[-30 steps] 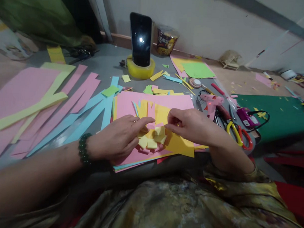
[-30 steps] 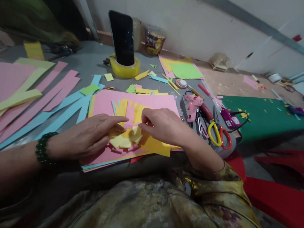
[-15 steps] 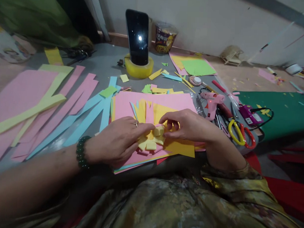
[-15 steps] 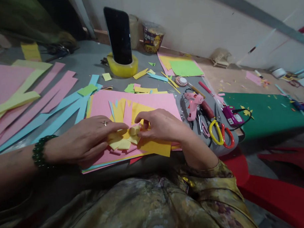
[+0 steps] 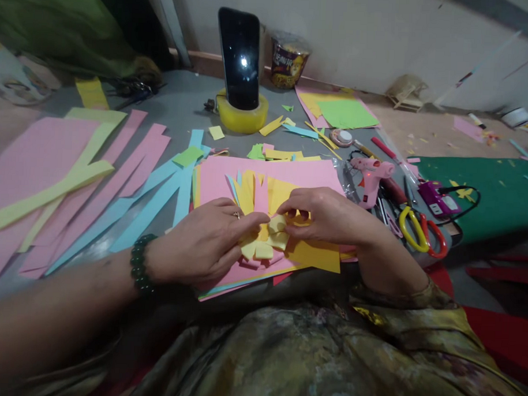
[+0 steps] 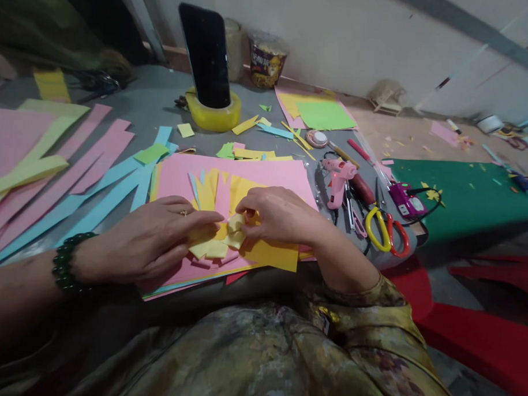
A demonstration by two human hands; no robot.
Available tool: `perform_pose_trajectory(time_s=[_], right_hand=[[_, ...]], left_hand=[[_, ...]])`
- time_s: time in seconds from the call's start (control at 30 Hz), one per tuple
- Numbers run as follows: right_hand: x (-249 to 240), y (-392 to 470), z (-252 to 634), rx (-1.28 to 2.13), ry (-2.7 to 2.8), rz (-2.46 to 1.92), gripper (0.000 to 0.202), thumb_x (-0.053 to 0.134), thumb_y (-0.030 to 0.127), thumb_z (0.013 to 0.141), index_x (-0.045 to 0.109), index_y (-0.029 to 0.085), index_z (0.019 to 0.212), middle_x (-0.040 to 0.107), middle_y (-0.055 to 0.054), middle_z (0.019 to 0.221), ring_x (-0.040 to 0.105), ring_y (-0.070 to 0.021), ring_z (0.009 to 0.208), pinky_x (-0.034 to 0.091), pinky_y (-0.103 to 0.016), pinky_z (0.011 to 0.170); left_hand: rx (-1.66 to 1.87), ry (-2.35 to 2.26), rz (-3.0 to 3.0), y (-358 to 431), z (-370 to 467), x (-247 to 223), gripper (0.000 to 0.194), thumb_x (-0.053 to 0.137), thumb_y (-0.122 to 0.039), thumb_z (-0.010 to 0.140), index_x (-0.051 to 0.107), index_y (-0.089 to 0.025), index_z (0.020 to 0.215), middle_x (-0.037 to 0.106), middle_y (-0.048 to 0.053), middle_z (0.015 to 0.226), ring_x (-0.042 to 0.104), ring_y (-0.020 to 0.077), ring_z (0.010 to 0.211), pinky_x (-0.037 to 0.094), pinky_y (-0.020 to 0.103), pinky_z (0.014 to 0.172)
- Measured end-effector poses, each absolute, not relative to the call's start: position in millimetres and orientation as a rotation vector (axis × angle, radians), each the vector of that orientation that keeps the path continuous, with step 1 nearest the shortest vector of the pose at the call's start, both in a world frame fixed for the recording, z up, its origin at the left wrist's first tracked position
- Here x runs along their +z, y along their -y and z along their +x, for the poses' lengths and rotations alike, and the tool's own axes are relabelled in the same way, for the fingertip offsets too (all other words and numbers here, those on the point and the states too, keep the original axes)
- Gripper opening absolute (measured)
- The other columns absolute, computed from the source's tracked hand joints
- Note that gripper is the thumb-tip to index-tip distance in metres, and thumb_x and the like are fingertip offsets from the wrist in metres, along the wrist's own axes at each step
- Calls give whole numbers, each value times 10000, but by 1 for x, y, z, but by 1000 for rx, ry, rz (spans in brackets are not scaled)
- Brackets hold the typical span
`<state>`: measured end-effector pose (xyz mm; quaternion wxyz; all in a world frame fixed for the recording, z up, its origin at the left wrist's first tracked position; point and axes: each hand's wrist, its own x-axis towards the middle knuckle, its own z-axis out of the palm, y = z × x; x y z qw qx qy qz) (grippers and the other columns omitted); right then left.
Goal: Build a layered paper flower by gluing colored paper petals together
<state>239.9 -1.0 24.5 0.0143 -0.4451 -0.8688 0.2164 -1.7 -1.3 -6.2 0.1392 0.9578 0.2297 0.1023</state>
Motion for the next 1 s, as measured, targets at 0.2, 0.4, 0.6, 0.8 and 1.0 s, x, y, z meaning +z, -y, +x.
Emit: perform_pose_trajectory(time_s=[0.2, 0.4, 0.6, 0.8, 1.0], right_hand=[[24, 3, 242, 611, 2727, -1388, 233, 704, 218, 828, 776, 169, 1045, 753, -76, 955, 644, -179, 828, 384, -260, 678], [26, 2, 242, 633, 2752, -1379, 261, 685, 204, 829, 784, 179, 1069, 751, -71, 944, 642, -172, 815, 381, -255, 675], [28, 1, 241, 679, 2773, -1330, 236, 718, 213, 813, 790, 166, 1033, 751, -66, 924, 638, -166, 793, 370, -252, 655], [23, 0, 246, 661, 2726, -1254, 222, 711, 255, 847, 778, 145, 1029, 752, -78, 908, 634, -168, 780, 397, -257, 664], [20, -5, 258, 614, 2442, -1055, 259, 557, 193, 940, 728, 115, 1118, 732, -66, 865, 597, -130, 706, 423, -248, 661]], left_hand=[[298, -673, 2786, 2, -3, -8, 358, 345, -216, 909, 585, -187, 1173, 672, 50, 778, 586, 237, 711, 425, 365, 755], [302, -672, 2785, 3, -3, -8, 354, 362, -204, 899, 585, -185, 1173, 689, 48, 792, 598, 235, 718, 422, 365, 766], [287, -680, 2774, 2, -3, -8, 375, 366, -189, 897, 581, -181, 1204, 706, 55, 818, 618, 239, 742, 428, 367, 780], [303, -684, 2775, 2, -2, -9, 398, 337, -201, 918, 565, -175, 1244, 719, 58, 841, 623, 237, 752, 435, 371, 788], [315, -667, 2788, 1, -4, -10, 402, 324, -210, 926, 553, -186, 1255, 722, 62, 872, 627, 239, 775, 447, 372, 791]])
